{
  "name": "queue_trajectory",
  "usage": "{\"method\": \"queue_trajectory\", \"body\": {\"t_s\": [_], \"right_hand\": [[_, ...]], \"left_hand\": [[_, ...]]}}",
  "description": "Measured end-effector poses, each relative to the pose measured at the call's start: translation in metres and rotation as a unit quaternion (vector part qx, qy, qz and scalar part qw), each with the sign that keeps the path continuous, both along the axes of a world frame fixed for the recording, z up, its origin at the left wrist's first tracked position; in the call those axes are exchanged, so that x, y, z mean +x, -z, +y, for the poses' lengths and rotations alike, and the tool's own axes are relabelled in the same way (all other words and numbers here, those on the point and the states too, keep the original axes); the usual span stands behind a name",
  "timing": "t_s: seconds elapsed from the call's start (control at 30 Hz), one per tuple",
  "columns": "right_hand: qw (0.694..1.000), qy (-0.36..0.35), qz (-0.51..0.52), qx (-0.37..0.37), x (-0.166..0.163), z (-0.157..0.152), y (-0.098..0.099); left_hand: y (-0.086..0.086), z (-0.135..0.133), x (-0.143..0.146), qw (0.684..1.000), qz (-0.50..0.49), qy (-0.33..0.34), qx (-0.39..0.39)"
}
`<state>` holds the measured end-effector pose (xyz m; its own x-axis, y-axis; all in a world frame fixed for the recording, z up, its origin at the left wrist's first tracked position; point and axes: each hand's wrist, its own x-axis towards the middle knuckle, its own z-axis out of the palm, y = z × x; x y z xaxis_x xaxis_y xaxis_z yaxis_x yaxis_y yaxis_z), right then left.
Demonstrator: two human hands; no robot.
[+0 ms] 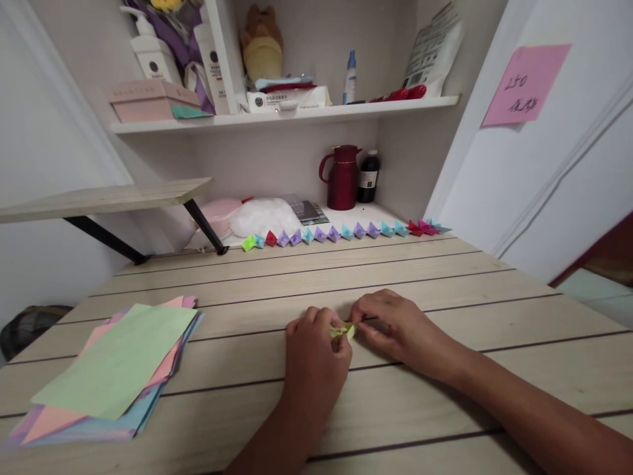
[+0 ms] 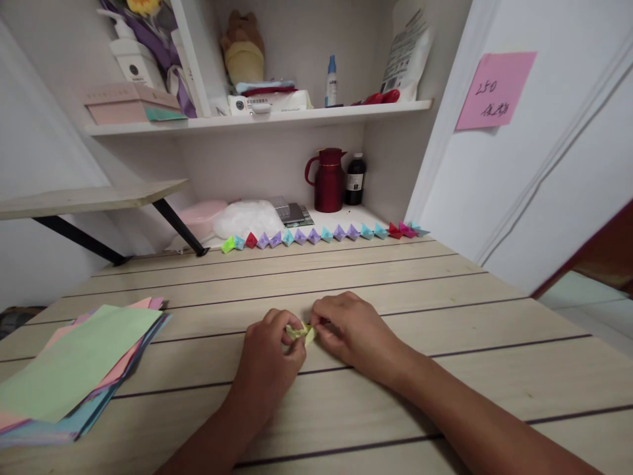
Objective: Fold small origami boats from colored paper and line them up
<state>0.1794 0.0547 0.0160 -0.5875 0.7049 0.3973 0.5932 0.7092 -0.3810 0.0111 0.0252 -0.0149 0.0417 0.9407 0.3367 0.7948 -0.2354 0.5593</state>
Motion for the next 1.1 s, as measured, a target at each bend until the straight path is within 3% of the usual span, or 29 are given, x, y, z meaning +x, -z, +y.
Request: {"method": "queue_trajectory", "body": {"t_s": [0.3,0.6,0.83,1.1], "right_hand": [[1.000,-0.011,0.019,-0.007,0.002,0.000,0.000],[0.973,-0.022,0.151,-0.175,-0.015,-0.011,0.007],[0.966,0.005,0.189,-0.179,-0.023,-0.011,0.018],[0.963,-0.013,0.183,-0.200,-0.021,-0.009,0.017]], "left_hand": [[0.000,-0.001,-0.002,0.999,0.029,-0.028,-0.019],[-0.001,-0.003,-0.001,0.999,0.043,-0.026,-0.020],[0.002,-0.005,0.000,0.999,0.042,-0.027,-0.005],[0.004,-0.005,0.002,0.999,0.018,-0.030,-0.007]]}}
